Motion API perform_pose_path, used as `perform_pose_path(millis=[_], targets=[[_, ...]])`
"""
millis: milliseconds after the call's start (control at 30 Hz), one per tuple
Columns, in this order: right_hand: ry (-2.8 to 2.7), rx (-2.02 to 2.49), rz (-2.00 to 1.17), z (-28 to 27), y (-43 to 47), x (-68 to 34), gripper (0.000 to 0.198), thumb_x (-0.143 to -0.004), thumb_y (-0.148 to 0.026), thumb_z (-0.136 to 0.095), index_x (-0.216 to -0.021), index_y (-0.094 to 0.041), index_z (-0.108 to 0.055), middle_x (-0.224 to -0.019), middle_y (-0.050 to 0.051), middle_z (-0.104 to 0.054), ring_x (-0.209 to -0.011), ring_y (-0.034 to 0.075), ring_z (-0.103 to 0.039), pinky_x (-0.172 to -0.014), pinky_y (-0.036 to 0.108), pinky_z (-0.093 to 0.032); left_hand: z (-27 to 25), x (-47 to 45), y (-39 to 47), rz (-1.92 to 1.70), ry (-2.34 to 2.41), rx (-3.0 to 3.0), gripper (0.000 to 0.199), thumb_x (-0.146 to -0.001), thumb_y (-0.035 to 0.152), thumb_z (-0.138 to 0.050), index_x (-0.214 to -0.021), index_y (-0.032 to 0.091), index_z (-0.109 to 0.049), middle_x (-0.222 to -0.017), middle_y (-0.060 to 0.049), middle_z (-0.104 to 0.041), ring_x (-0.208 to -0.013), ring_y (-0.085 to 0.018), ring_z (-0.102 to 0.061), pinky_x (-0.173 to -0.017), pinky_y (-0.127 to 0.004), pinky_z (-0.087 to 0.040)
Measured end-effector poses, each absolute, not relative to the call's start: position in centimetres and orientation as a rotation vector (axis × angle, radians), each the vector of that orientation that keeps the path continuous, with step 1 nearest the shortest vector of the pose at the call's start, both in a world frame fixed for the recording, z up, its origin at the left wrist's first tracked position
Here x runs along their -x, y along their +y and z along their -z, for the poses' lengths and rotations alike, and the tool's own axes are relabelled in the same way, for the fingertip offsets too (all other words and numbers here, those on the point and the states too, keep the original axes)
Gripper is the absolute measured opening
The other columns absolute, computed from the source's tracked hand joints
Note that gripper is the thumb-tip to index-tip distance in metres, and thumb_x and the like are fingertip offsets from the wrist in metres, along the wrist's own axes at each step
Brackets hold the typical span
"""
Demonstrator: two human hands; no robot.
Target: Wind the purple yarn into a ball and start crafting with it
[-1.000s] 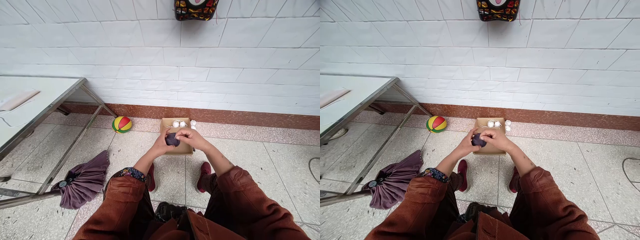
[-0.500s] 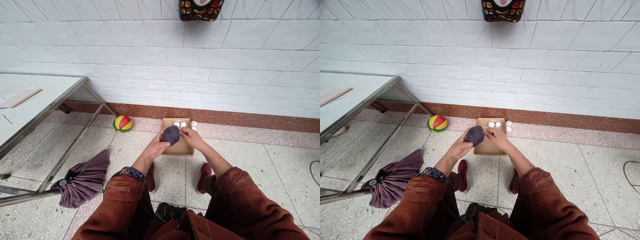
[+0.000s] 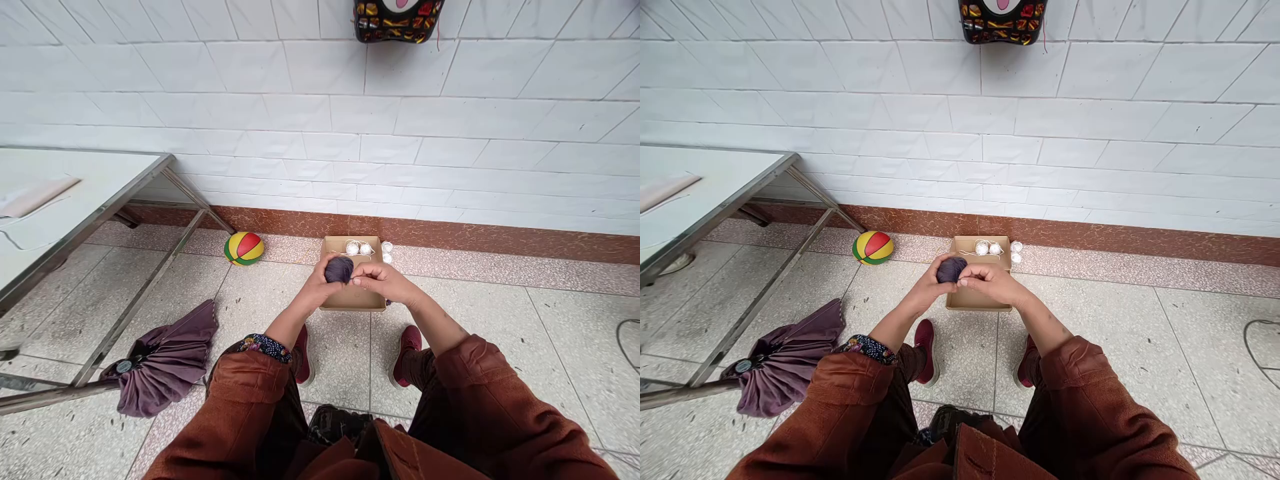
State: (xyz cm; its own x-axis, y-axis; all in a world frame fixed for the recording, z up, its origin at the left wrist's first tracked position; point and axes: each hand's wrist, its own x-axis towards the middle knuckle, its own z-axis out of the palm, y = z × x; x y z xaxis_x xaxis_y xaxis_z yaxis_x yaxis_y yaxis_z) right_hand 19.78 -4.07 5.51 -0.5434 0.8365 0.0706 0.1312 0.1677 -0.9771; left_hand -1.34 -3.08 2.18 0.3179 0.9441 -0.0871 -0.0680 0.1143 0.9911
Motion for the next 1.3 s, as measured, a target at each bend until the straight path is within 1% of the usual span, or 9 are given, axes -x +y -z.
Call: perform_pose_path(millis=[100, 233, 367, 467, 533, 767, 933, 1167, 1300], targets=[[-1.71, 0.961, -1.366, -5.7, -3.6, -20.2, 0.029, -0.09, -0.047, -0.063, -0.089, -0.019, -0.069, -0.082, 0.002, -0.064, -0.074, 0.015, -0.054, -0.072, 0.029, -0.044, -1.9, 1.2, -3.3, -0.78, 0.953, -1.423, 0.089, -0.061, 0.013, -0.08, -0.144, 0.025, -0.05, -0.139, -0.011, -0.055, -0.13, -0.034, -0.049, -0.114, -0.052, -0.03], [-1.615, 1.098, -1.212, -4.5, -2.5, -20.7, 0.03, -0.09, -0.048, -0.062, -0.086, -0.019, -0.066, -0.079, 0.0, -0.059, -0.072, 0.014, -0.05, -0.071, 0.029, -0.041, -3.1, 1.2, -4.0, -0.641, 0.732, -1.434, 0.102, -0.067, 0.018, -0.083, -0.155, 0.031, -0.034, -0.145, -0.011, -0.051, -0.132, -0.034, -0.048, -0.115, -0.052, -0.029], [-1.592, 1.237, -1.201, -2.9, -2.0, -20.9, 0.03, -0.09, -0.049, -0.059, -0.082, -0.02, -0.062, -0.07, -0.003, -0.051, -0.064, 0.013, -0.043, -0.064, 0.027, -0.036, -4.4, 1.3, -4.7, -0.645, 0.544, -1.174, 0.102, -0.071, 0.018, -0.082, -0.155, 0.043, -0.03, -0.148, -0.007, -0.05, -0.124, -0.031, -0.057, -0.101, -0.044, -0.046], [-1.594, 1.321, -1.18, -2.3, -2.0, -20.7, 0.03, -0.09, -0.049, -0.056, -0.08, -0.021, -0.058, -0.067, -0.003, -0.05, -0.062, 0.014, -0.042, -0.061, 0.027, -0.035, -4.7, 1.5, -4.8, -0.688, 0.505, -0.993, 0.093, -0.072, 0.018, -0.079, -0.152, 0.044, -0.038, -0.148, -0.007, -0.05, -0.113, -0.029, -0.062, -0.083, -0.036, -0.054], [-1.624, 1.366, -1.139, -2.2, -2.0, -20.4, 0.028, -0.09, -0.046, -0.054, -0.079, -0.021, -0.058, -0.068, -0.002, -0.052, -0.063, 0.015, -0.044, -0.062, 0.027, -0.036, -4.5, 1.6, -4.6, -0.751, 0.493, -0.922, 0.085, -0.071, 0.017, -0.077, -0.148, 0.039, -0.045, -0.149, -0.008, -0.05, -0.114, -0.029, -0.062, -0.08, -0.034, -0.055], [-1.774, 1.433, -1.014, -2.1, -2.3, -19.2, 0.02, -0.088, -0.036, -0.054, -0.076, -0.021, -0.059, -0.067, -0.001, -0.055, -0.064, 0.015, -0.047, -0.062, 0.027, -0.036, -3.7, 1.4, -3.7, -0.935, 0.55, -0.672, 0.061, -0.075, 0.02, -0.066, -0.135, 0.027, -0.055, -0.142, -0.008, -0.057, -0.121, -0.028, -0.06, -0.099, -0.048, -0.051], [-1.843, 1.326, -1.113, -2.3, -2.9, -18.9, 0.021, -0.09, -0.037, -0.056, -0.081, -0.02, -0.065, -0.071, -0.001, -0.059, -0.062, 0.014, -0.046, -0.06, 0.026, -0.036, -3.4, 1.4, -3.3, -1.034, 0.653, -0.681, 0.046, -0.077, 0.023, -0.075, -0.121, 0.023, -0.061, -0.129, -0.008, -0.065, -0.119, -0.025, -0.061, -0.106, -0.045, -0.045], [-1.825, 1.002, -1.459, -5.7, -3.6, -20.0, 0.034, -0.091, -0.052, -0.06, -0.09, -0.02, -0.068, -0.076, 0.0, -0.059, -0.067, 0.013, -0.049, -0.063, 0.026, -0.04, -2.6, 1.2, -2.7, -1.039, 0.975, -0.953, 0.054, -0.069, 0.025, -0.081, -0.118, 0.021, -0.061, -0.117, -0.006, -0.066, -0.11, -0.023, -0.06, -0.103, -0.041, -0.043], [-1.713, 0.992, -1.394, -6.1, -3.1, -20.2, 0.036, -0.09, -0.055, -0.06, -0.086, -0.02, -0.066, -0.073, -0.001, -0.054, -0.067, 0.014, -0.047, -0.063, 0.027, -0.039, -2.6, 0.7, -3.4, -0.825, 0.909, -1.254, 0.085, -0.061, 0.017, -0.082, -0.14, 0.024, -0.05, -0.119, -0.008, -0.065, -0.108, -0.027, -0.061, -0.101, -0.045, -0.042]])
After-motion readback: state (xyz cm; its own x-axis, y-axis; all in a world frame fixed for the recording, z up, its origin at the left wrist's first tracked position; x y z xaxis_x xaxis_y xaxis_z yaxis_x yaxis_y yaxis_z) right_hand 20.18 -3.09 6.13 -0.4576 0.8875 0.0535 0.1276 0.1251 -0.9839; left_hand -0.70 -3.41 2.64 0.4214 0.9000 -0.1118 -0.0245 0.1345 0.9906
